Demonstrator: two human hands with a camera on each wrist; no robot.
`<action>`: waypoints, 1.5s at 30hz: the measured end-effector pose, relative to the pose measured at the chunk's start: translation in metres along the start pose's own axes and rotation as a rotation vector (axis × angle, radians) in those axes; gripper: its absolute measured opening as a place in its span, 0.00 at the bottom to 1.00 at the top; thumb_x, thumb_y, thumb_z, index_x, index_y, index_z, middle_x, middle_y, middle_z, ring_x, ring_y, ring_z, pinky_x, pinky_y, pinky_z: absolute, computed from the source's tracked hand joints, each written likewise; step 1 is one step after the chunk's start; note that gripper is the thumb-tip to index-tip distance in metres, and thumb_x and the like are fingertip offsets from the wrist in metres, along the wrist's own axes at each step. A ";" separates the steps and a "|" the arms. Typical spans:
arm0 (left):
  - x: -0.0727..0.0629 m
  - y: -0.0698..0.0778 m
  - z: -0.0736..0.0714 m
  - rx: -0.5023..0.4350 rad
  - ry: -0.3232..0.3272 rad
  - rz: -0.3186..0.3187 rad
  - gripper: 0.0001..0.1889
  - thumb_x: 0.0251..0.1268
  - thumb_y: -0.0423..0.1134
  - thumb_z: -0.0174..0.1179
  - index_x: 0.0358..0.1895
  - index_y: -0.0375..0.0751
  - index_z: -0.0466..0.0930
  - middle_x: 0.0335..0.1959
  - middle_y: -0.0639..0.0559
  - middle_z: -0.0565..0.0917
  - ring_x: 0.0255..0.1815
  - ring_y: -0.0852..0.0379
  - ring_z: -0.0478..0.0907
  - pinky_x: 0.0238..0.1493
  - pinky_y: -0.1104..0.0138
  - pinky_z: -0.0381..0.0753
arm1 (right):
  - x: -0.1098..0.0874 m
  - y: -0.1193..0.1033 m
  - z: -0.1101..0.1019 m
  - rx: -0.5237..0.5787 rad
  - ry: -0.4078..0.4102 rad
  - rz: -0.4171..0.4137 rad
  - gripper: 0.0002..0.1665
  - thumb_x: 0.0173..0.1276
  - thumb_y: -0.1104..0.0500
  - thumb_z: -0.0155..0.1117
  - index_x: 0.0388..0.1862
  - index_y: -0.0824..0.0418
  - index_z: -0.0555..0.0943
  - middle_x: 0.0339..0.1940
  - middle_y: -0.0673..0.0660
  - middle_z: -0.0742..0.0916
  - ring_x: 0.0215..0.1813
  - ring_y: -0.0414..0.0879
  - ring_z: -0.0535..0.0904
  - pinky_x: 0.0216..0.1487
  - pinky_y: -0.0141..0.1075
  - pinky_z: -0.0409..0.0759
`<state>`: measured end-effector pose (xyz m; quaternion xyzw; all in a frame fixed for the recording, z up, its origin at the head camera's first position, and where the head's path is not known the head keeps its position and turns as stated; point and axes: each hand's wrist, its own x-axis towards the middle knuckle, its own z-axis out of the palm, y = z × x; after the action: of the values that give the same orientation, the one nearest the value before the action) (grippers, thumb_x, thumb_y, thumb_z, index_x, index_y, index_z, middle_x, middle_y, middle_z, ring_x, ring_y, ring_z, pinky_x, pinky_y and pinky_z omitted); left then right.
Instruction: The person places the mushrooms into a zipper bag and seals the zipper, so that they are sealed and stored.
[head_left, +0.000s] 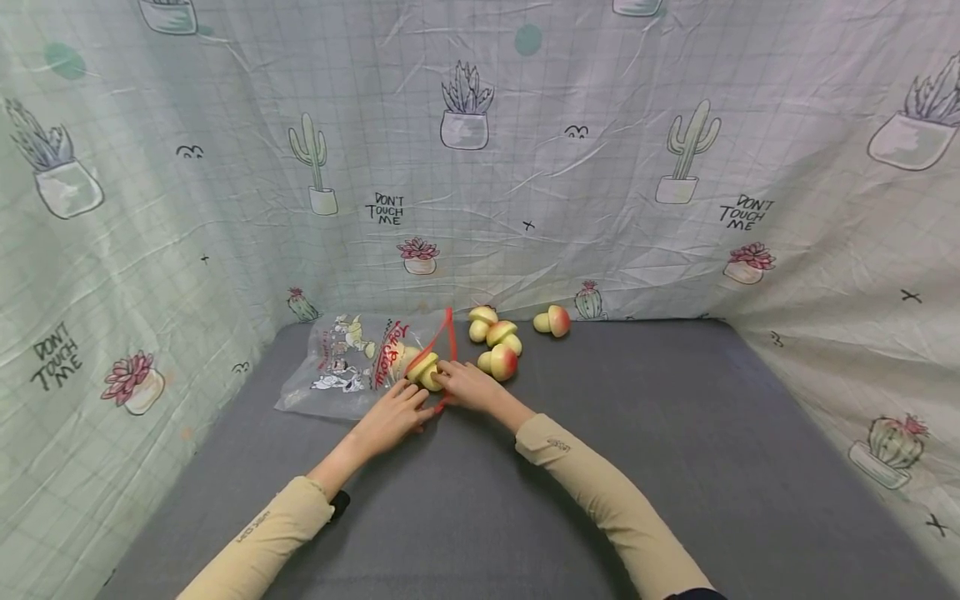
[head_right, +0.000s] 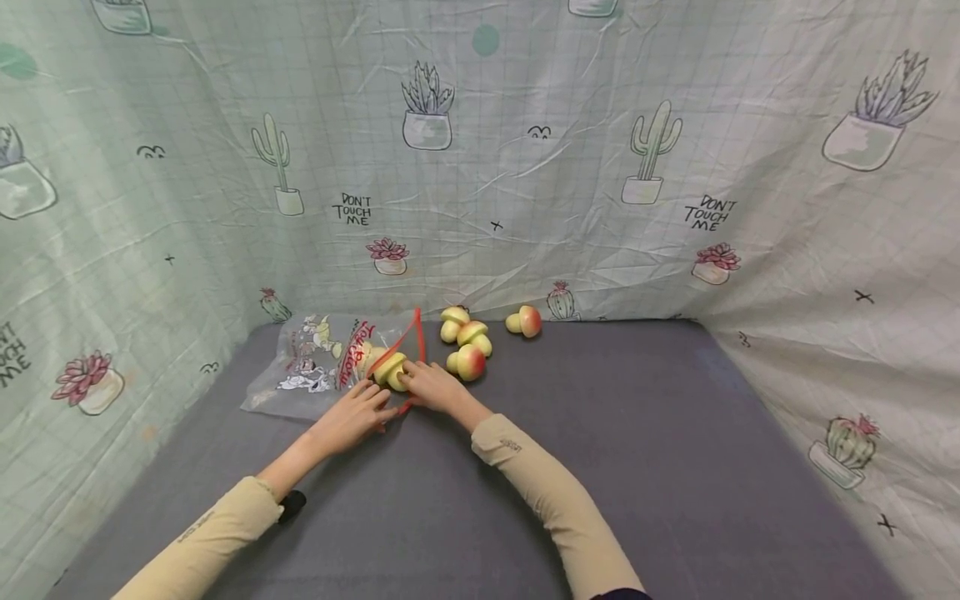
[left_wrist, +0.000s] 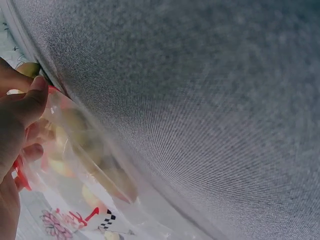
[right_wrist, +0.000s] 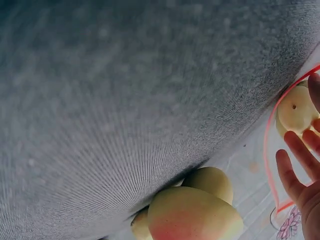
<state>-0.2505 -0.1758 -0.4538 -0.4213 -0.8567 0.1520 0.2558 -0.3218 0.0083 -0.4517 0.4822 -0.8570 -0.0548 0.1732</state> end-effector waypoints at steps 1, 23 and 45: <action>0.000 0.000 0.000 -0.002 0.005 0.000 0.15 0.43 0.47 0.65 0.38 0.53 0.80 0.36 0.52 0.73 0.40 0.53 0.70 0.53 0.56 0.68 | 0.000 -0.001 0.000 -0.018 -0.018 0.002 0.25 0.58 0.48 0.60 0.53 0.55 0.74 0.49 0.53 0.75 0.44 0.44 0.75 0.38 0.35 0.75; -0.001 -0.011 -0.010 -0.086 0.024 -0.080 0.13 0.51 0.53 0.60 0.30 0.48 0.75 0.33 0.52 0.77 0.41 0.54 0.74 0.57 0.46 0.64 | 0.006 -0.011 0.009 -0.161 0.042 0.031 0.30 0.49 0.38 0.61 0.47 0.52 0.71 0.51 0.50 0.74 0.44 0.44 0.71 0.35 0.35 0.72; -0.005 -0.029 -0.013 0.007 0.066 -0.158 0.07 0.52 0.43 0.62 0.32 0.49 0.74 0.34 0.51 0.78 0.45 0.51 0.75 0.53 0.43 0.65 | 0.016 -0.014 0.002 -0.209 -0.111 0.062 0.37 0.55 0.41 0.58 0.64 0.49 0.64 0.66 0.47 0.67 0.59 0.45 0.67 0.44 0.38 0.73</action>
<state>-0.2596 -0.1968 -0.4307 -0.3563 -0.8779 0.1206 0.2965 -0.3190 -0.0125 -0.4530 0.4310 -0.8693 -0.1652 0.1766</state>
